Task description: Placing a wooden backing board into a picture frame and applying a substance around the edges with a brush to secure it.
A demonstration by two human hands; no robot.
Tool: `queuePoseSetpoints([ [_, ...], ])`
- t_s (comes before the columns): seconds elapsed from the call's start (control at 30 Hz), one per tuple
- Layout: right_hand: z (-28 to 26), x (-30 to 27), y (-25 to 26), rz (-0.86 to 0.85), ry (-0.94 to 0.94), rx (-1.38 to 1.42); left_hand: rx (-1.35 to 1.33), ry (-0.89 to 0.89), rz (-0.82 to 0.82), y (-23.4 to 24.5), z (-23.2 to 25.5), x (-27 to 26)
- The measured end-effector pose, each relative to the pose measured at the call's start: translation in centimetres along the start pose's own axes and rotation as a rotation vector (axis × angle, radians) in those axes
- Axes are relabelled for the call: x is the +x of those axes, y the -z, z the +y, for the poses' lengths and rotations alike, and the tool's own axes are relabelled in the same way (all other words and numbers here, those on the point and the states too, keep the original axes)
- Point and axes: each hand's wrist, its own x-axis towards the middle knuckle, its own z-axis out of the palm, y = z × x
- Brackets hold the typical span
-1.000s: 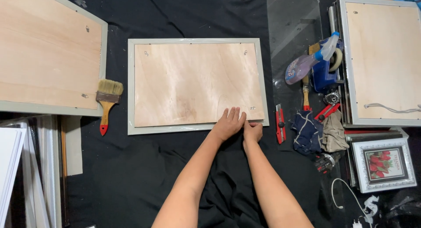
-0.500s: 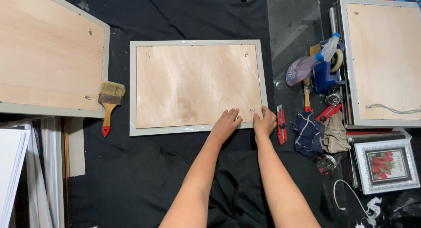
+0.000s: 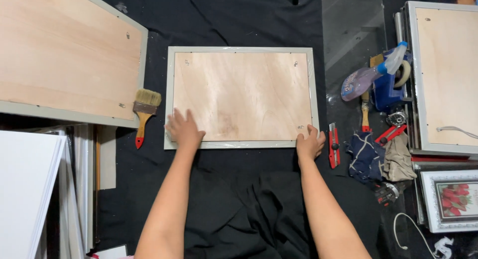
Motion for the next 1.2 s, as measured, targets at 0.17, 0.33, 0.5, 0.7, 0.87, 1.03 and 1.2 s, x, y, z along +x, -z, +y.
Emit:
queuePoseSetpoints([
  [0.17,-0.7,-0.4,0.4,-0.005,0.006,-0.047,-0.402,0.241,-0.133,0.8,-4.9,0.4],
  [0.33,-0.3,-0.6,0.9,0.0,0.024,-0.102,-0.349,0.254,-0.038,0.0,-4.6,0.4],
  [0.5,0.5,0.3,0.5,0.002,0.038,-0.222,-0.284,0.219,-0.026,0.7,-4.8,0.0],
  [0.7,1.8,0.0,0.5,-0.039,-0.046,-0.326,-0.211,0.161,-0.083,-0.7,-6.5,0.7],
  [0.87,-4.4,-6.7,2.2,-0.099,0.147,-0.404,-0.215,0.126,-0.159,3.0,-4.4,-1.9],
  [1.03,-6.4,-8.5,2.2,-0.265,0.327,-0.457,-0.139,0.142,-0.197,1.6,-3.8,-0.7],
  [1.2,-6.3,-7.5,1.4,-0.296,0.347,-0.529,-0.114,0.158,-0.111,-2.5,-3.5,0.4],
])
